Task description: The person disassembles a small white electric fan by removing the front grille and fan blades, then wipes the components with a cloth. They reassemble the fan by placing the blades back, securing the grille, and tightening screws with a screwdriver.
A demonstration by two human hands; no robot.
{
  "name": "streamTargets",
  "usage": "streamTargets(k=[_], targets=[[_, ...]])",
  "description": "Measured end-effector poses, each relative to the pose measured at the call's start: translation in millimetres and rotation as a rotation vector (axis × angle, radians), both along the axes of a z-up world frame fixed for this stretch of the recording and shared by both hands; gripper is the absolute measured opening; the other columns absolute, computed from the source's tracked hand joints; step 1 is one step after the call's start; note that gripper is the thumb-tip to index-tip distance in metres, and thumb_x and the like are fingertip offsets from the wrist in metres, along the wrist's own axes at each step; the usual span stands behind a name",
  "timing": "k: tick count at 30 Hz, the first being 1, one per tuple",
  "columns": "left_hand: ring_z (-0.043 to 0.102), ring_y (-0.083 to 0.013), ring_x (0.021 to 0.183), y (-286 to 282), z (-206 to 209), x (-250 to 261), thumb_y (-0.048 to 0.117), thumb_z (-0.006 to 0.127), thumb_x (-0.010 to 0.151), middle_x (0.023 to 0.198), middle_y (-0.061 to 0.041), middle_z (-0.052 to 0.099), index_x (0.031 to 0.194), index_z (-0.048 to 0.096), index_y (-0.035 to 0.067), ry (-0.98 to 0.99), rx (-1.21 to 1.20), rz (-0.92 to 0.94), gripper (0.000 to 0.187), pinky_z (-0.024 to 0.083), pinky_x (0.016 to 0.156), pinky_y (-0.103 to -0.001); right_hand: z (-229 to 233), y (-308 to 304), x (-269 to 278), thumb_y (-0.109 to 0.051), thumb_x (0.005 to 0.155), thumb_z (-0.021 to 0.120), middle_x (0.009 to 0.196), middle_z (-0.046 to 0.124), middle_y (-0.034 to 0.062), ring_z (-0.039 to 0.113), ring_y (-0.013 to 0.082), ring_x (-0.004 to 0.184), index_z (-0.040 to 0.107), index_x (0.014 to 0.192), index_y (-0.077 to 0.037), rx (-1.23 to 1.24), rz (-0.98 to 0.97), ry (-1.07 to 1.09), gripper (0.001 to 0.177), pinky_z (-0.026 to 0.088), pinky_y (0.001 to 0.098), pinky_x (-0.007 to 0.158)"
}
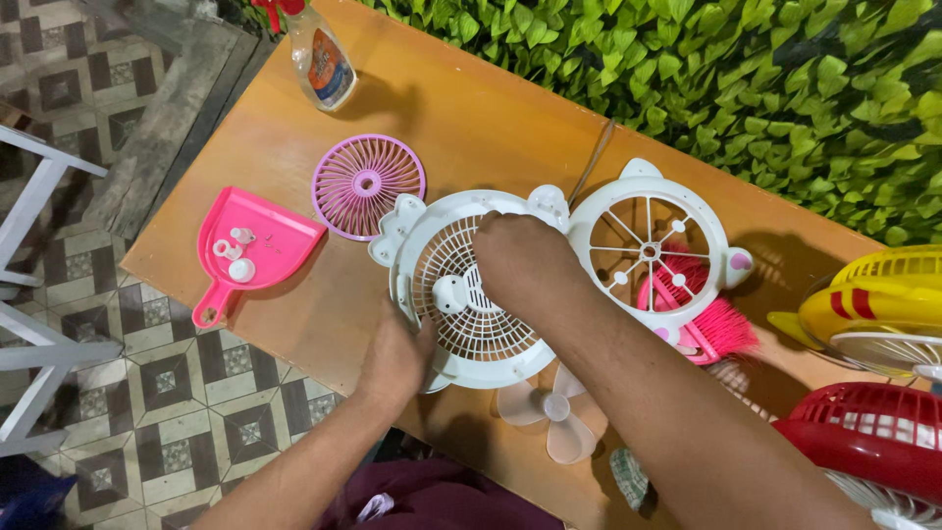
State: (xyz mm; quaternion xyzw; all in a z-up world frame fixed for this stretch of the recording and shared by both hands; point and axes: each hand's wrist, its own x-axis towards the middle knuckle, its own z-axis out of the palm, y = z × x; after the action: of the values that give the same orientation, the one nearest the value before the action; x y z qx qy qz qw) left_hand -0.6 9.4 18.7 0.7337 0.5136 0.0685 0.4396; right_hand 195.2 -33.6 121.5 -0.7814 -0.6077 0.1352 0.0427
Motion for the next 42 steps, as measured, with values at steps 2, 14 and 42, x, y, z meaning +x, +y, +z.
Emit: streamTargets(k=[2, 14, 42], targets=[[0.071, -0.0449, 0.103, 0.7, -1.9, 0.1, 0.021, 0.063, 0.094, 0.109, -0.032, 0.07, 0.135, 0.041, -0.005, -0.004, 0.004, 0.004, 0.054, 0.056, 0.091, -0.049, -2.1, -3.0, 3.1, -0.003, 0.08, 0.064, 0.085, 0.072, 0.0247, 0.075, 0.0377, 0.081, 0.067, 0.092, 0.008, -0.021, -0.013, 0.037, 0.017, 0.061, 0.0467, 0.069], [0.07, -0.047, 0.105, 2.5, -2.3, -3.8, 0.019, 0.063, 0.091, 0.107, -0.034, 0.07, 0.136, 0.039, -0.006, -0.118, 0.015, -0.014, 0.057, 0.055, 0.089, -0.051, 6.0, 0.0, -6.5, -0.008, 0.076, 0.069, 0.094, 0.072, 0.0249, 0.073, 0.04, 0.089, 0.074, 0.086, 0.001, -0.07, -0.175, 0.114, 0.015, 0.058, 0.0498, 0.079], [0.061, -0.0198, 0.052, 13.2, -25.5, -91.8, 0.037, 0.037, 0.107, 0.091, -0.015, 0.071, 0.129, 0.055, -0.002, -0.143, -0.186, 0.024, 0.048, 0.047, 0.042, -0.032, -138.7, -245.1, -93.8, -0.018, 0.087, 0.071, 0.108, 0.065, 0.0111, 0.059, 0.033, 0.106, 0.071, 0.109, -0.005, 0.364, -0.928, -0.223, 0.025, 0.046, 0.0471, 0.089]])
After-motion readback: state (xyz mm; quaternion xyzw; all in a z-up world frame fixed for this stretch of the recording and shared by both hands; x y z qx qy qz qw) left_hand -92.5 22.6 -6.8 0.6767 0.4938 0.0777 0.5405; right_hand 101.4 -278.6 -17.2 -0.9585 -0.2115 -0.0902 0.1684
